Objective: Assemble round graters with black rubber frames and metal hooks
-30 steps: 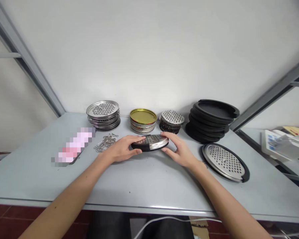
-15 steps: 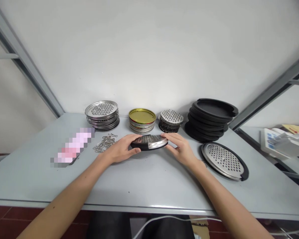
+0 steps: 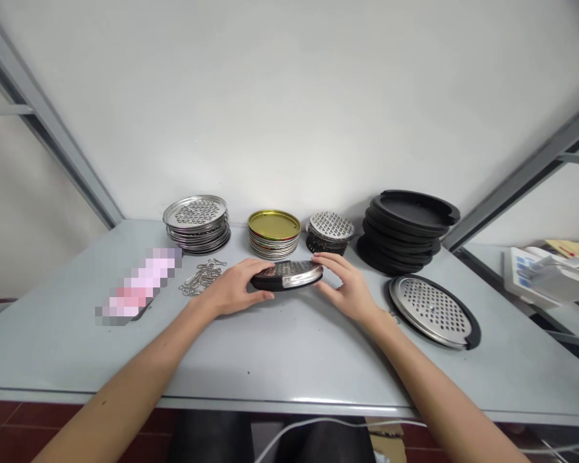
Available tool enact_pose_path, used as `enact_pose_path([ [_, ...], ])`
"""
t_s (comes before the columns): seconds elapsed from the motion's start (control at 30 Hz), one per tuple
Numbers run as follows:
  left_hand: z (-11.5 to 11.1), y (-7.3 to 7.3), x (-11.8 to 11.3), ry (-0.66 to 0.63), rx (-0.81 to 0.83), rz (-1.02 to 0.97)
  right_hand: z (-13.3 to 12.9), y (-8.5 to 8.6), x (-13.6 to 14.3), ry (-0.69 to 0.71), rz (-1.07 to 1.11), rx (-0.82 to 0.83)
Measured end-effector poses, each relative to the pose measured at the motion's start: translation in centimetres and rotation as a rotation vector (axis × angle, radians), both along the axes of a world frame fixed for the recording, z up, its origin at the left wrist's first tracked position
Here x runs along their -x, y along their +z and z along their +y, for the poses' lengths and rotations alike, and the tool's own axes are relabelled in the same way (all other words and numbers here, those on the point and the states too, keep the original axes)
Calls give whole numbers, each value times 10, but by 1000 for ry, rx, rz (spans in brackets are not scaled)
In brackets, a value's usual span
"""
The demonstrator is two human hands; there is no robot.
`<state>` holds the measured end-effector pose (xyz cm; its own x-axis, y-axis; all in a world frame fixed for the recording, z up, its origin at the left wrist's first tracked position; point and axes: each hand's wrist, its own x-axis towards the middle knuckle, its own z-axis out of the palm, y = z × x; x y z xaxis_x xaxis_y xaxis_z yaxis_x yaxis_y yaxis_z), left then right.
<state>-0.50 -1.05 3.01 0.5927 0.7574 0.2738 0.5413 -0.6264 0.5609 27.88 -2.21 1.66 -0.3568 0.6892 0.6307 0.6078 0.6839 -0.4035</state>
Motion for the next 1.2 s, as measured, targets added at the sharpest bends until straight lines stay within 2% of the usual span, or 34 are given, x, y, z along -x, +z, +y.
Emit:
enact_pose_path([
  [0.3,-2,2,-1,-1,-14,35,1,-1,-1,2,4,-79],
  [0.7,-4,5,0,-9,-23,85,2,-1,-3,25,-35,-103],
  [1.03,-2,1,0,-11,-3,64,4,-3,-1,-46,-100,117],
  [1.2,-3,2,0,0,4,88,5,-6,-1,-44,-130,165],
])
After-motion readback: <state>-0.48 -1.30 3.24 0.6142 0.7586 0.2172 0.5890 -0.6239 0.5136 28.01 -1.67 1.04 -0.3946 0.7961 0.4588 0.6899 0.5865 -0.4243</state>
